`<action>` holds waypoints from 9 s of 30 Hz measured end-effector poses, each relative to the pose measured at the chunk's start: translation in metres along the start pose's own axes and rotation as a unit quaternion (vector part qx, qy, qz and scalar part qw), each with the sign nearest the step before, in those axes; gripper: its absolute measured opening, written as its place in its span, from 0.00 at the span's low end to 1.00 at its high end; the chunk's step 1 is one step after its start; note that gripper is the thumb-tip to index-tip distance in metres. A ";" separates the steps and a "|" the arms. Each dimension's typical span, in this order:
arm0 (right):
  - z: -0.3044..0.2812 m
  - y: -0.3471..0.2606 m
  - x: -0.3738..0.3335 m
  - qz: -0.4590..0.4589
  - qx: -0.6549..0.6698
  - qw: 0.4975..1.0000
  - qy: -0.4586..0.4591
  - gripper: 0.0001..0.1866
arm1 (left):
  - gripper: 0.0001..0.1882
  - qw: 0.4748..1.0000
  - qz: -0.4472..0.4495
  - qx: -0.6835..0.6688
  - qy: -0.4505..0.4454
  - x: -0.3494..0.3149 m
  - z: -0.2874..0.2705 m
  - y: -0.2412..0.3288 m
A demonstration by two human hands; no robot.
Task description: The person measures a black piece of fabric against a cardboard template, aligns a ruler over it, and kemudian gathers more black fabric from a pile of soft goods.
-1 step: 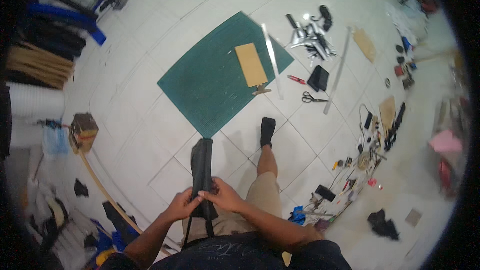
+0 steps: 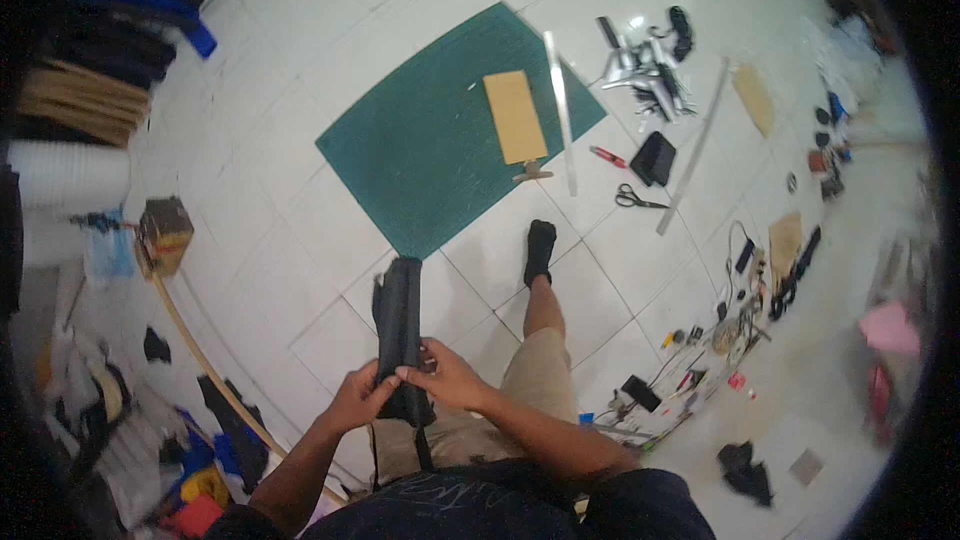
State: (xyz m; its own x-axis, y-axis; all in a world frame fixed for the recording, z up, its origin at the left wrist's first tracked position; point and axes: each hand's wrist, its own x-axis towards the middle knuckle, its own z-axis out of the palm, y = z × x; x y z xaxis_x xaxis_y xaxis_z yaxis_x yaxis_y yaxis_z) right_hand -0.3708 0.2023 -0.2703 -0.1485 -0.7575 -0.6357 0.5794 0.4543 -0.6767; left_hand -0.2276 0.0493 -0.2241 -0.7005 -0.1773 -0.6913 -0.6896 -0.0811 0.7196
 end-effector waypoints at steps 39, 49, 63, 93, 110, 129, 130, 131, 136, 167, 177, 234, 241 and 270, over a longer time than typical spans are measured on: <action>-0.454 -0.022 0.609 -0.197 -0.687 0.694 0.086 0.44 | 0.35 0.840 -0.051 -0.302 0.448 0.563 -0.042 -0.276; -0.445 -0.007 0.633 -0.198 -0.653 0.724 0.097 0.38 | 0.34 0.789 -0.057 -0.270 0.549 0.586 -0.031 -0.278; -0.425 -0.023 0.605 -0.232 -0.449 0.863 0.016 0.26 | 0.27 0.781 0.109 -0.344 0.510 0.559 -0.041 -0.251; -0.433 -0.035 0.544 -0.369 -0.354 0.860 0.003 0.40 | 0.28 0.754 0.294 -0.220 0.544 0.528 -0.036 -0.242; -0.412 -0.034 0.552 -0.408 -0.203 0.889 -0.038 0.17 | 0.18 0.677 0.243 -0.234 0.654 0.541 -0.029 -0.225; -0.444 -0.028 0.567 -0.361 -0.328 0.871 -0.066 0.44 | 0.32 0.749 0.268 -0.213 0.567 0.535 -0.026 -0.261; -0.446 -0.027 0.570 -0.362 -0.332 0.869 -0.063 0.45 | 0.32 0.751 0.260 -0.218 0.566 0.536 -0.027 -0.264; -0.448 -0.025 0.572 -0.362 -0.332 0.869 -0.063 0.45 | 0.32 0.752 0.260 -0.218 0.566 0.537 -0.027 -0.267; -0.453 -0.020 0.582 -0.369 -0.321 0.871 -0.045 0.44 | 0.28 0.757 0.259 -0.202 0.564 0.540 -0.032 -0.270; -0.378 -0.078 0.492 -0.623 -0.654 0.421 0.082 0.40 | 0.44 0.607 0.342 0.049 0.715 0.494 -0.037 -0.180; -0.381 -0.085 0.486 -0.663 -0.618 0.410 0.101 0.42 | 0.47 0.680 0.327 0.044 0.655 0.497 -0.042 -0.185; -0.213 -0.076 0.707 -0.354 -0.819 0.444 -0.077 0.14 | 0.22 0.478 0.031 -0.709 0.518 0.640 0.081 -0.209; -0.193 -0.062 0.741 -0.338 -0.802 0.482 -0.104 0.15 | 0.24 0.465 0.053 -0.714 0.521 0.646 0.059 -0.222; -0.610 0.058 0.438 -0.208 -0.301 0.848 0.383 0.14 | 0.53 0.719 -0.242 -0.543 0.361 0.585 0.034 -0.219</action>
State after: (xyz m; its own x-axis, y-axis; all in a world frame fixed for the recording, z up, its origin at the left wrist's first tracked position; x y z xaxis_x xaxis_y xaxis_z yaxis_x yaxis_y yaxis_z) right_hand -0.8913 0.1824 -0.8146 -0.8502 -0.4892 -0.1947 -0.1305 0.5541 -0.8222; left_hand -0.4926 -0.0031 -0.7890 0.1213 -0.3010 -0.9459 0.0037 -0.9528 0.3037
